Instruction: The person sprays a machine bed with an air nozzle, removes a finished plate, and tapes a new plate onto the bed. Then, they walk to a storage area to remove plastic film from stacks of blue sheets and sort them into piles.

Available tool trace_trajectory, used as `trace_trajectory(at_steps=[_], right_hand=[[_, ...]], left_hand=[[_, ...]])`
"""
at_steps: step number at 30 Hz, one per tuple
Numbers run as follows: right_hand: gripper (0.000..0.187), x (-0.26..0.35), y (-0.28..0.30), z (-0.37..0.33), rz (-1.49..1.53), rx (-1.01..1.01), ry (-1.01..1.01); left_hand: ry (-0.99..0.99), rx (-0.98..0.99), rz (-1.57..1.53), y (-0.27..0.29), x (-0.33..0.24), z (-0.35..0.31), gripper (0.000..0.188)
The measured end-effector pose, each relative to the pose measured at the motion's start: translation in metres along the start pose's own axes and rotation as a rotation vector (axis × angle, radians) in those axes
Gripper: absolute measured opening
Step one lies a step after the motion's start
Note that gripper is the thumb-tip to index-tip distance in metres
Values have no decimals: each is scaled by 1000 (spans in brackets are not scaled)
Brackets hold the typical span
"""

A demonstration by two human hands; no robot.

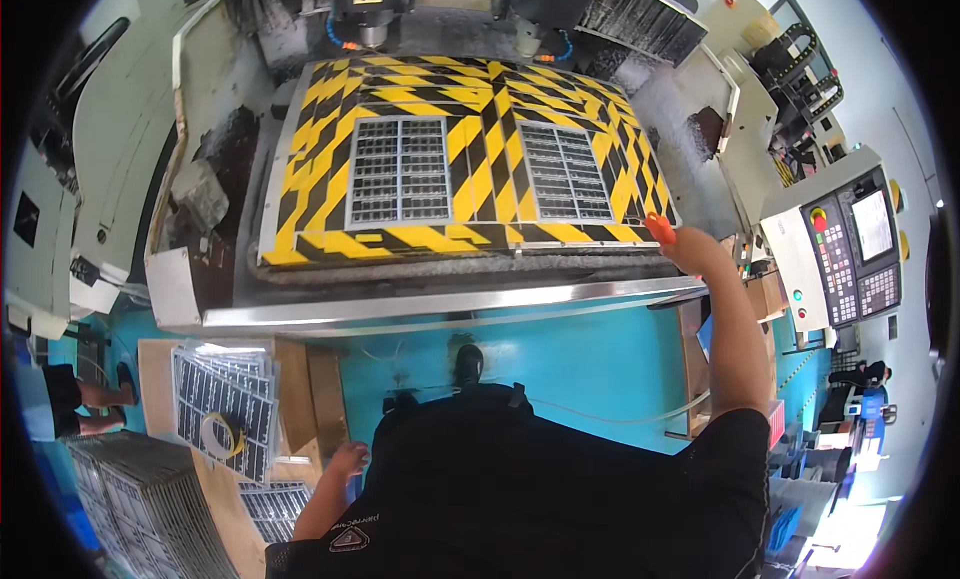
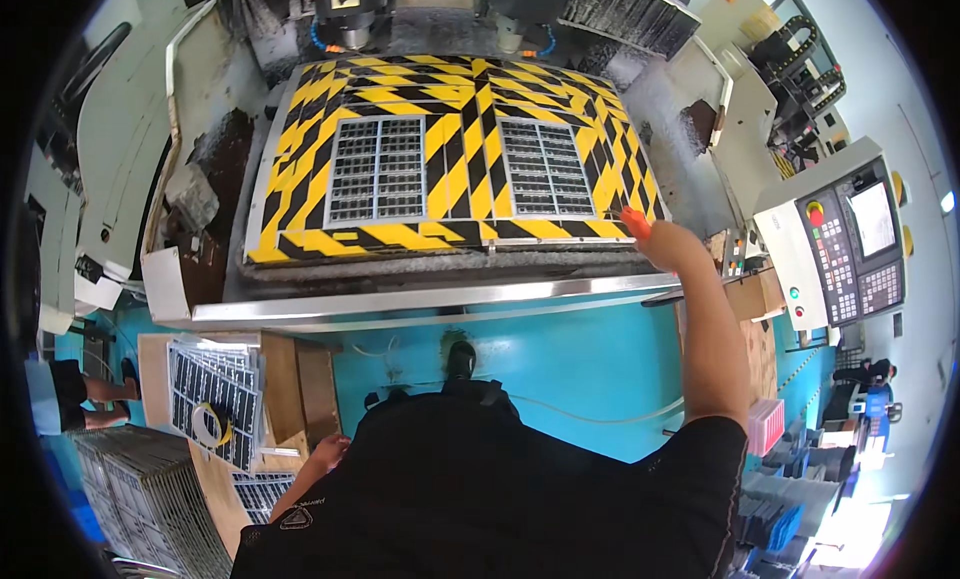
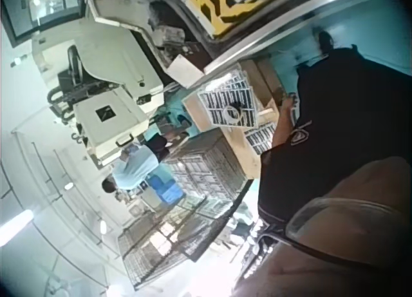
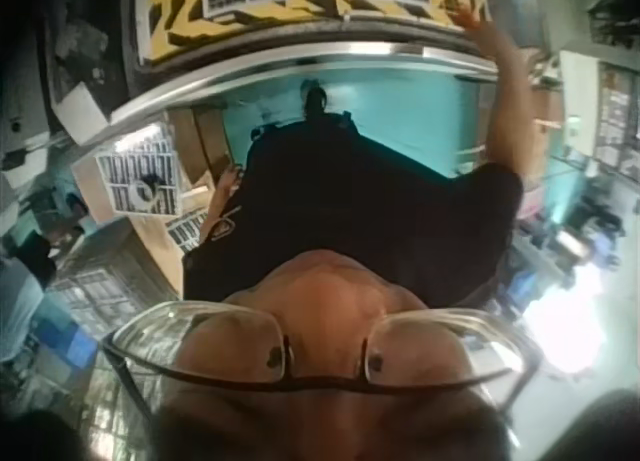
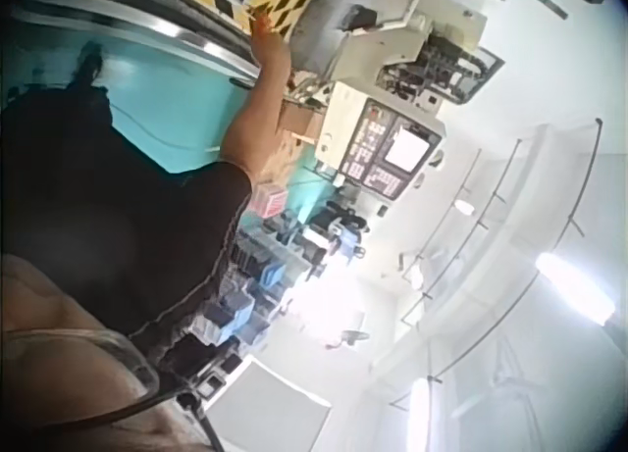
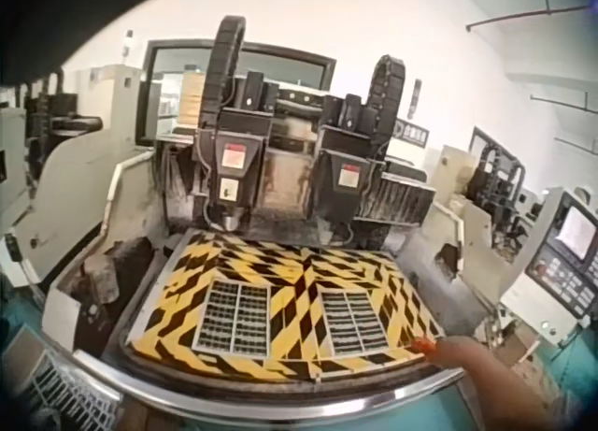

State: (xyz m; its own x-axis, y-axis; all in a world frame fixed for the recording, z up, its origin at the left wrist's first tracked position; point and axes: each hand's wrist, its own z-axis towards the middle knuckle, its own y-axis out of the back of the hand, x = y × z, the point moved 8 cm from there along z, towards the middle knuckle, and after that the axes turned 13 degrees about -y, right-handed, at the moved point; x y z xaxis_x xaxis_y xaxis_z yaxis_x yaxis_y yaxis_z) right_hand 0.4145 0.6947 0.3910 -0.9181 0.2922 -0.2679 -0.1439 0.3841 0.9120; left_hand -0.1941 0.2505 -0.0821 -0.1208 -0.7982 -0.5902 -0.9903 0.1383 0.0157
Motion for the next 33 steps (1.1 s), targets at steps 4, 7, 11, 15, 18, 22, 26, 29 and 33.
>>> trace_trajectory(at_steps=[4, 7, 11, 15, 18, 22, 26, 29, 33], right_hand=[[44, 6, -49, 10, 271, -96, -6], [43, 83, -92, -28, 396, 53, 175], [48, 46, -105, 57, 450, 74, -36], [46, 47, -61, 119, 814, -104, -37], [41, 85, -94, 141, 677, -158, 119], [32, 107, -113, 189, 725, -137, 154], [43, 112, -82, 201, 865, -141, -92], [42, 171, -81, 177, 542, -218, 224], [44, 58, -82, 201, 731, -219, 25]], left_hand=[[-41, -6, 196, -22, -65, -8, 25], [-20, 3, 278, -48, -114, -8, 25], [60, -53, -5, -58, -102, 30, 25], [17, -77, -25, -66, -110, 58, 29], [-46, -84, -98, -67, -121, 63, 29], [-77, -46, -20, -58, -96, 71, 26], [-156, 16, 130, -46, -101, 71, 23], [-318, 126, 91, -23, -60, 85, 23], [-22, 7, -86, -10, -70, 94, 25]])
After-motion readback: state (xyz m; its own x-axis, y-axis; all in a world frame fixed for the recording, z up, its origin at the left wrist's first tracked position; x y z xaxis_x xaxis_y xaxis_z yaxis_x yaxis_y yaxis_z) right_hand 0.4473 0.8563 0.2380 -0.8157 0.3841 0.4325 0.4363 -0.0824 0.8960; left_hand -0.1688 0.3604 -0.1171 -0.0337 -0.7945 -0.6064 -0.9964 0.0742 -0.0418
